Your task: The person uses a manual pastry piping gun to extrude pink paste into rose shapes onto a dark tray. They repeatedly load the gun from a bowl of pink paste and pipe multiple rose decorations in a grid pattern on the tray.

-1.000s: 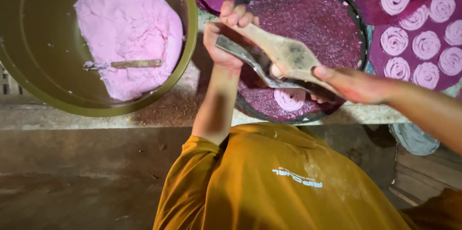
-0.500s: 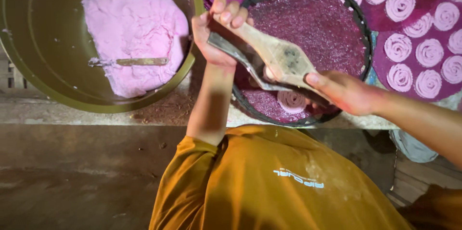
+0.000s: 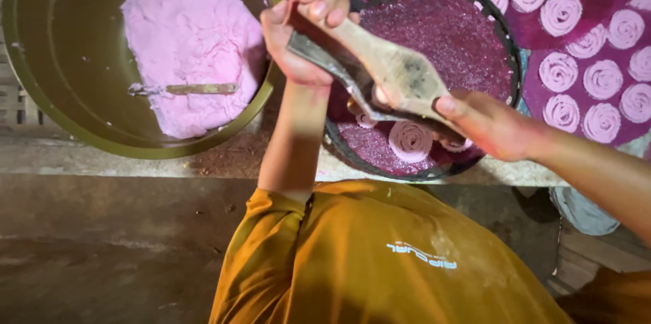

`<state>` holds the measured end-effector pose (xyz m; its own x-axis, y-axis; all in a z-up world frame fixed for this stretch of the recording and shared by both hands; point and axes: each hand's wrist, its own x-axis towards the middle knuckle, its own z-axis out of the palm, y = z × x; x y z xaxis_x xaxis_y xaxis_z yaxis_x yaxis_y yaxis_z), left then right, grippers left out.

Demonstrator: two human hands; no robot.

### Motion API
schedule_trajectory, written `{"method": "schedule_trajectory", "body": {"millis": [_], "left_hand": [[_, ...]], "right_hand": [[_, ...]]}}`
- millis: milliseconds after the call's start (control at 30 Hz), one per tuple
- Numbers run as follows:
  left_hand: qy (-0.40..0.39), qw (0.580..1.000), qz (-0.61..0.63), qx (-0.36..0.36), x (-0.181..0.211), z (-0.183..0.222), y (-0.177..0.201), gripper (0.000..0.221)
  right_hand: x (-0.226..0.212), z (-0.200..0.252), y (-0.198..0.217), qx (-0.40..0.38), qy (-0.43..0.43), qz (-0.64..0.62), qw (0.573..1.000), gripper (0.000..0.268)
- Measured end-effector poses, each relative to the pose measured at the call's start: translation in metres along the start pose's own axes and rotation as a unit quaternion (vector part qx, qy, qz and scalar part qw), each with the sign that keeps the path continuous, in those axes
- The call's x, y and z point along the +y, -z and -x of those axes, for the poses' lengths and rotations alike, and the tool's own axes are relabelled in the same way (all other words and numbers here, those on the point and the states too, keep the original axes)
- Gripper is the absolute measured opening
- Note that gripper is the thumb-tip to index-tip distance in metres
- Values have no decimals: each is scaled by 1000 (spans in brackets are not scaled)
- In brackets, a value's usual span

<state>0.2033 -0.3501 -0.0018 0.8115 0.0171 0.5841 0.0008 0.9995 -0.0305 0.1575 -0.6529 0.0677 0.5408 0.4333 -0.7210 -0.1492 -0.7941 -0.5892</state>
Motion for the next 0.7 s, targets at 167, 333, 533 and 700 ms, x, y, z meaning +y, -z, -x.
{"method": "schedule_trajectory", "body": {"millis": [167, 333, 533, 700], "left_hand": [[-16, 999, -15, 50, -11, 23, -22, 23], [-18, 998, 23, 53, -45, 14, -12, 26], [-28, 1000, 7, 5, -33, -18, 17, 27], [-19, 999, -43, 7, 9, -11, 5, 26]], "right_hand": [[-7, 29, -7, -29, 16, -80, 996, 80], [4, 43, 19, 14, -22, 84, 996, 84], [2, 10, 27, 101, -3, 102, 990, 82], [-29, -9, 7, 51, 37, 97, 993, 86]]}}
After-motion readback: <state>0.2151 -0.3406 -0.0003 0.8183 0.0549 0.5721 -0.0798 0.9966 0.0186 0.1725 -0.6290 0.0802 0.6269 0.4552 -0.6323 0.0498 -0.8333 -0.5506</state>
